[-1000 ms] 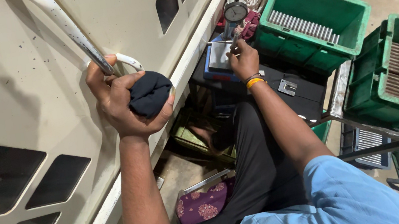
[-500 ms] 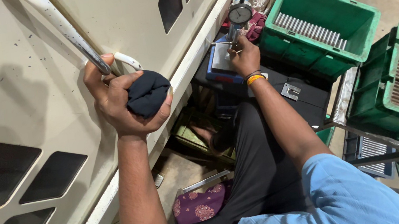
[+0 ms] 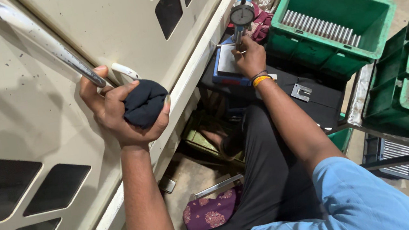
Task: The person sits on the floor and repeatedly wipes the lower edge of a machine door with a dark cloth. They open the door to wipe the interior, then close it and continue wiping the exterior. The person also picks up and wipes small metal parts from a nearby table before placing them back.
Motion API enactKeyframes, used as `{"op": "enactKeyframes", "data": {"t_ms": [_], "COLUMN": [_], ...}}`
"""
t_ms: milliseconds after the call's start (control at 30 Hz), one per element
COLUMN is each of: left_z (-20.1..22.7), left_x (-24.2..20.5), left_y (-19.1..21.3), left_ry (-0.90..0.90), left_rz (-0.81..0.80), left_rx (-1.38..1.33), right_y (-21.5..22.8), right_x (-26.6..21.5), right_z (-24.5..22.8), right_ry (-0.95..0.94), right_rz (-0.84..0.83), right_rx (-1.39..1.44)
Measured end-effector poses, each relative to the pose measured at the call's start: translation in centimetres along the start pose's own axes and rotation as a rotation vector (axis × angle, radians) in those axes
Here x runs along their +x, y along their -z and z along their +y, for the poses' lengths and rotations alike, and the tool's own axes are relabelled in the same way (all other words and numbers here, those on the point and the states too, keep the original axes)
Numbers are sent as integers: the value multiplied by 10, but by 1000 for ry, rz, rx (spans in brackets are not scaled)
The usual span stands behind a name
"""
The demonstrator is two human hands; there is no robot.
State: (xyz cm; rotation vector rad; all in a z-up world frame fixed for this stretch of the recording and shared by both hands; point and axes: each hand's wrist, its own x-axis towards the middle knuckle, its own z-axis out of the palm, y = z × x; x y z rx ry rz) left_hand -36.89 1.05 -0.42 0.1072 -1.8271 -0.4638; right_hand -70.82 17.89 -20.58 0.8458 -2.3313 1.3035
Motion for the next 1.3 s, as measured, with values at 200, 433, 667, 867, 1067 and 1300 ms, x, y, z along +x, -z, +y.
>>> {"op": "enactKeyframes", "data": {"t_ms": [200, 433, 667, 867, 1067, 1300], "left_z": [1, 2, 10, 37, 90, 111], "left_x": [-1, -3, 2, -28, -122, -215], "left_y": [-2, -1, 0, -28, -152, -225], "left_ry": [22, 30, 76, 147, 700, 1297], "left_rz": [16, 8, 2, 307, 211, -294], "left_rx": [-32, 16, -1, -271, -1037, -1207], "right_y": [-2, -14, 45, 159, 197, 199], "right_x": [3, 2, -41, -88, -100, -94], "right_z": [1, 16, 76, 101, 120, 138], "right_ry": [-46, 20, -483, -498, -564, -605], "right_rz": [10, 106, 211, -118, -421, -573], "right_rx": [-39, -33, 351, -234, -430, -389]}}
